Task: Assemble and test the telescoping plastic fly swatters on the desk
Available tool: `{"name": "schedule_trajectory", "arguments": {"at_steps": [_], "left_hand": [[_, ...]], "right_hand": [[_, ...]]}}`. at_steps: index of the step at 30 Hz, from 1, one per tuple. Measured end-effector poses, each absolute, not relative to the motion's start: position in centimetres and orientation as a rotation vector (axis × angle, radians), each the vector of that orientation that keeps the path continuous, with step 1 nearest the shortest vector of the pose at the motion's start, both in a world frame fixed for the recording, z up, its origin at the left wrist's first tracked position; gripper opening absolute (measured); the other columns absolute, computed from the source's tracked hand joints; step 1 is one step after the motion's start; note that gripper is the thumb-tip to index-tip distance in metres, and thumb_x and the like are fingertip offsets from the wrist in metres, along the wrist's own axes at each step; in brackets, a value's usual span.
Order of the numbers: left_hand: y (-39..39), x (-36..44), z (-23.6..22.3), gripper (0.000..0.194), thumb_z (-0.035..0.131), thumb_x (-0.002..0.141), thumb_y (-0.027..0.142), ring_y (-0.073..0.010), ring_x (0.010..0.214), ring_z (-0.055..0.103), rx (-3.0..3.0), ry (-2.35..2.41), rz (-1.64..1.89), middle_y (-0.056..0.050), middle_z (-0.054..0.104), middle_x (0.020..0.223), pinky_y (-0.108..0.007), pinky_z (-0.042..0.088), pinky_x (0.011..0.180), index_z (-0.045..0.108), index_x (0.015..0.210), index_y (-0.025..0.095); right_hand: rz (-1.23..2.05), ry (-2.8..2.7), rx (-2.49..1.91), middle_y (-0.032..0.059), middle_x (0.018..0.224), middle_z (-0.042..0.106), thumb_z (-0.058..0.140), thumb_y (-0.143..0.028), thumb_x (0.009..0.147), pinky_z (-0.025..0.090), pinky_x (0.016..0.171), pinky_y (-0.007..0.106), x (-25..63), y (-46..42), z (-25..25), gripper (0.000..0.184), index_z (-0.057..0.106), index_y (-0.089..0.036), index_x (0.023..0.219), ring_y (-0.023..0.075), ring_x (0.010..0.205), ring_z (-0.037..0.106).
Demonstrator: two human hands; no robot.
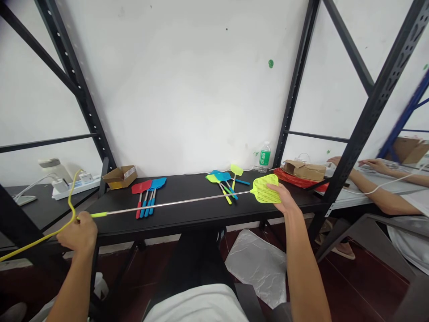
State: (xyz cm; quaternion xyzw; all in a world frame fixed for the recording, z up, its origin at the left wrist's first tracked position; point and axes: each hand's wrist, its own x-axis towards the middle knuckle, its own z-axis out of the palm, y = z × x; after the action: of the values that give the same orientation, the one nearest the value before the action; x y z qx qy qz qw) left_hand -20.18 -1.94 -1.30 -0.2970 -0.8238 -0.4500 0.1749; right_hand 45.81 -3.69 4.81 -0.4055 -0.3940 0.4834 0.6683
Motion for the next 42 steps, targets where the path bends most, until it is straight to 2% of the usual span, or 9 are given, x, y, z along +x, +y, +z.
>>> {"name": "schedule_trajectory", "arguments": {"at_steps": [6,14,23,28,36,42], "left_hand": [[-2.4,-19.6,-0.5,0.054,0.034,0.091,0.039,-0.023,0.061,0.047,-0.875,-2.321,-1.272,-0.013,0.064,0.072,-0.03,0.023,0.054,0.077,0.103,0.009],[-2.5,-19.8,-0.9,0.055,0.034,0.092,0.041,-0.0198,0.054,0.037,-0.867,-2.283,-1.32,-0.008,0.053,0.059,-0.03,0.021,0.054,0.077,0.098,0.007],[-2.2,-19.9,-1.0,0.056,0.032,0.091,0.039,-0.0228,0.062,0.046,-0.858,-2.306,-1.263,-0.013,0.06,0.069,-0.03,0.022,0.054,0.076,0.104,0.007],[-2.8,-19.1,-0.2,0.058,0.03,0.091,0.04,-0.0226,0.06,0.046,-0.868,-2.377,-1.258,-0.012,0.06,0.068,-0.031,0.024,0.055,0.076,0.104,0.008],[-2.3,-19.3,-0.7,0.054,0.033,0.091,0.045,-0.0293,0.072,0.055,-0.895,-2.425,-1.241,-0.015,0.066,0.08,-0.033,0.034,0.06,0.075,0.107,0.015],[-2.7,-19.8,0.1,0.053,0.035,0.09,0.047,-0.0358,0.091,0.057,-0.97,-2.534,-1.388,-0.015,0.063,0.086,-0.041,0.042,0.074,0.071,0.112,0.014]], "right_hand": [[1.09,-0.951,-0.91,0.0082,0.097,0.078,0.082,-0.029,0.068,0.063,0.08,0.043,45.4,-3.4,4.9,0.034,0.069,-0.021,0.099,0.0329,0.097,0.074],[1.085,-0.958,-0.904,0.0085,0.102,0.078,0.082,-0.027,0.07,0.062,0.081,0.041,45.2,-3.4,5.1,0.033,0.071,-0.02,0.099,0.0318,0.098,0.074],[1.101,-0.958,-0.874,0.0083,0.099,0.078,0.082,-0.03,0.07,0.062,0.084,0.044,44.2,-4.0,5.7,0.029,0.071,-0.02,0.095,0.0339,0.104,0.072],[1.108,-0.962,-0.871,0.008,0.102,0.078,0.08,-0.03,0.073,0.061,0.088,0.043,44.3,-4.0,5.9,0.029,0.071,-0.021,0.099,0.0329,0.106,0.071],[1.188,-1.072,-0.875,0.0089,0.117,0.075,0.061,-0.058,0.085,0.057,0.093,0.046,45.7,-4.9,5.4,0.05,0.066,-0.025,0.123,0.0329,0.113,0.068],[1.122,-1.096,-0.883,0.009,0.119,0.074,0.066,-0.058,0.08,0.056,0.094,0.048,45.0,-5.7,9.4,0.056,0.065,-0.027,0.126,0.0352,0.116,0.066]]}}
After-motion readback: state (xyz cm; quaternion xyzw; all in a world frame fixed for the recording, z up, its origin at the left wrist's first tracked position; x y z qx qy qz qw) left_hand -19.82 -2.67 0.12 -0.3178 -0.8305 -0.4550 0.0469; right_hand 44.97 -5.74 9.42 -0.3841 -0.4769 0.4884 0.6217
